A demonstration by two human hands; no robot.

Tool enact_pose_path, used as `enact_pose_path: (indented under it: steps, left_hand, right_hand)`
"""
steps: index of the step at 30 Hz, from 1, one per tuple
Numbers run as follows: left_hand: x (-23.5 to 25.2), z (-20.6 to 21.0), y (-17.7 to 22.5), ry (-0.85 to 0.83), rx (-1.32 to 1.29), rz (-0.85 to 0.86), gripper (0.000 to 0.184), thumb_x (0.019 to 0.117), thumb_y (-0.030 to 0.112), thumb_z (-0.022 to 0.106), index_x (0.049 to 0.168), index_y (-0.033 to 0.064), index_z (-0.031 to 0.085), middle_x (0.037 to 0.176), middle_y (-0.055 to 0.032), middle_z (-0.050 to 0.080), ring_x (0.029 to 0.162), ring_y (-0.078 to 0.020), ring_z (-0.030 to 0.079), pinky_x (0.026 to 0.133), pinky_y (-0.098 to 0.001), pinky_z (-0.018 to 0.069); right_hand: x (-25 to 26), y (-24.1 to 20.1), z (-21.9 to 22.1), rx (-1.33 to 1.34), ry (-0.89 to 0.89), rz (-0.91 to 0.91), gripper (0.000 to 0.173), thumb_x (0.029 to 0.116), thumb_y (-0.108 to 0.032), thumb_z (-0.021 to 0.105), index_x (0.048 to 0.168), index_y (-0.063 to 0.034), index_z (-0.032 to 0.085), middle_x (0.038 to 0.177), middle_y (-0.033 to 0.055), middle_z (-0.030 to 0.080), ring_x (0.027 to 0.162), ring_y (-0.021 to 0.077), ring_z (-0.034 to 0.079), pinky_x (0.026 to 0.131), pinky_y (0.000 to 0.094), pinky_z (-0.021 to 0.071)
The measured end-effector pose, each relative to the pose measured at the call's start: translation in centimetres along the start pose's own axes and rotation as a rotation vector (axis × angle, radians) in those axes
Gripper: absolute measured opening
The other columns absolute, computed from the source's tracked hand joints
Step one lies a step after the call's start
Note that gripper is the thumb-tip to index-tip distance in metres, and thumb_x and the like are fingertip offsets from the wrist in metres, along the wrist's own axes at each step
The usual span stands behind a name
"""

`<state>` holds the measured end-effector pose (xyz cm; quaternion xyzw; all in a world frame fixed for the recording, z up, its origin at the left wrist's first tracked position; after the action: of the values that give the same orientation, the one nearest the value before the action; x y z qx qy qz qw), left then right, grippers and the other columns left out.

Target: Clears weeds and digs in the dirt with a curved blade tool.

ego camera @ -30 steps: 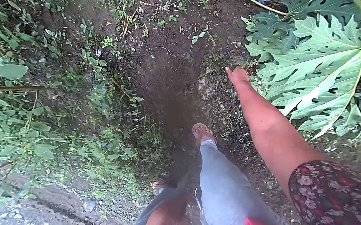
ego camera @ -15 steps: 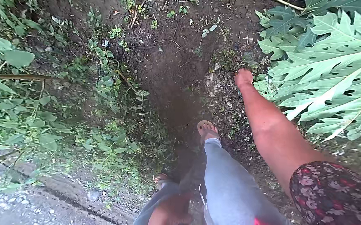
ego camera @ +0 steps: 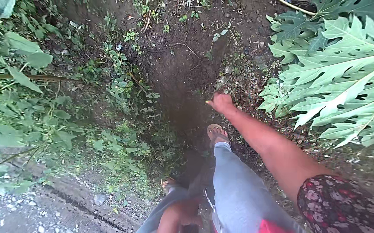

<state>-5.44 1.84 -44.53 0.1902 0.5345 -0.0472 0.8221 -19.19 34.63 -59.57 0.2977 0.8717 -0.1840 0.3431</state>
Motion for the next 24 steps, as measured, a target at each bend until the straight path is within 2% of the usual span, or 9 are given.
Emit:
enact_pose_path:
  steps: [2,5,7,9,12,16,18,21,24]
  left_hand:
    - [0.1,0.0,-0.2,0.013,0.002,0.023,0.069,0.0961,0.023,0.072,0.156,0.0128,0.041,0.133,-0.0311,0.06,0.114,-0.0468,0.064,0.093,-0.0639,0.0513]
    - [0.1,0.0,-0.2,0.016,-0.012,0.037,0.071,0.0951,0.02,0.073,0.157,0.0139,0.039,0.136,-0.0317,0.058,0.115,-0.0485,0.063,0.093,-0.0649,0.0504]
    - [0.2,0.1,-0.3,0.016,-0.004,0.038,0.07,0.0954,0.02,0.073,0.157,0.0136,0.04,0.137,-0.0314,0.057,0.119,-0.048,0.061,0.095,-0.0644,0.0495]
    - [0.2,0.1,-0.4,0.018,-0.001,0.028,0.068,0.0957,0.021,0.073,0.156,0.0131,0.042,0.137,-0.0312,0.057,0.12,-0.0473,0.061,0.096,-0.0642,0.0491]
    - [0.4,0.1,-0.6,0.015,0.003,0.031,0.068,0.0956,0.024,0.073,0.155,0.0142,0.042,0.135,-0.0304,0.059,0.118,-0.0474,0.062,0.094,-0.0654,0.0497]
    - [-0.1,0.1,-0.2,0.017,-0.01,0.03,0.068,0.0965,0.023,0.072,0.156,0.0122,0.04,0.133,-0.0316,0.059,0.114,-0.0476,0.063,0.091,-0.0644,0.0505]
    - [0.2,0.2,-0.4,0.026,0.016,0.029,0.07,0.0968,0.025,0.072,0.157,0.0118,0.039,0.133,-0.0312,0.06,0.115,-0.0472,0.063,0.094,-0.0647,0.0502]
    - [-0.6,0.3,0.1,0.03,0.021,0.009,0.068,0.0978,0.024,0.07,0.156,0.0079,0.039,0.134,-0.032,0.059,0.117,-0.0476,0.063,0.095,-0.0641,0.05]
    - [-1.4,0.2,0.7,0.013,0.061,-0.018,0.064,0.0991,0.024,0.069,0.153,0.0048,0.042,0.134,-0.0319,0.059,0.117,-0.047,0.062,0.097,-0.0636,0.0491]
  right_hand:
    - [0.0,-0.8,1.0,-0.081,-0.045,-0.052,0.065,0.1036,-0.054,0.055,0.131,0.0051,0.061,0.123,0.0286,0.068,0.118,0.046,0.065,0.096,0.0641,0.0513]
    - [-0.4,-1.5,2.0,-0.143,-0.065,-0.107,0.029,0.1053,-0.014,0.054,0.119,0.007,0.067,0.12,0.029,0.069,0.115,0.0478,0.065,0.093,0.0657,0.0518]
    - [-0.5,-1.3,2.2,-0.157,-0.052,-0.125,0.022,0.1018,-0.002,0.053,0.114,0.0059,0.069,0.116,0.0272,0.07,0.112,0.0466,0.067,0.09,0.0646,0.0531]
    - [-0.3,-0.5,1.7,-0.116,-0.054,-0.09,0.024,0.1033,-0.008,0.053,0.118,0.0031,0.069,0.118,0.0271,0.07,0.113,0.0473,0.067,0.091,0.0662,0.0519]
    - [-0.1,1.8,0.9,0.044,-0.017,0.01,0.036,0.1065,-0.027,0.052,0.123,-0.0013,0.07,0.123,0.026,0.069,0.118,0.046,0.065,0.094,0.0679,0.05]
    - [-2.1,5.8,-0.6,0.325,0.13,0.183,0.046,0.1096,-0.034,0.044,0.121,0.0043,0.068,0.121,0.0291,0.069,0.118,0.0464,0.065,0.095,0.0664,0.0497]
    - [-3.5,8.9,-0.9,0.353,0.154,0.226,0.05,0.1098,-0.036,0.044,0.123,0.0063,0.067,0.122,0.0306,0.068,0.119,0.0473,0.064,0.097,0.0663,0.0489]
    - [-6.1,13.0,0.6,0.247,0.04,0.241,0.054,0.1082,-0.039,0.048,0.11,0.0108,0.067,0.117,0.0332,0.067,0.116,0.0486,0.064,0.093,0.0671,0.0492]
    - [-8.5,15.1,5.1,0.16,-0.164,0.224,0.05,0.1071,-0.039,0.051,0.104,0.0077,0.07,0.109,0.031,0.069,0.106,0.0477,0.067,0.09,0.0676,0.0507]
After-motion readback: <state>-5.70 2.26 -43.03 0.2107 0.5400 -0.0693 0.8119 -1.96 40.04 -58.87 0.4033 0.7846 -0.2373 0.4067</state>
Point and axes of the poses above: each hand's wrist, its own x-axis towards the middle knuckle, its own z-axis out of the palm, y = z × x, the point moved 5 cm from there along x, towards the middle knuckle
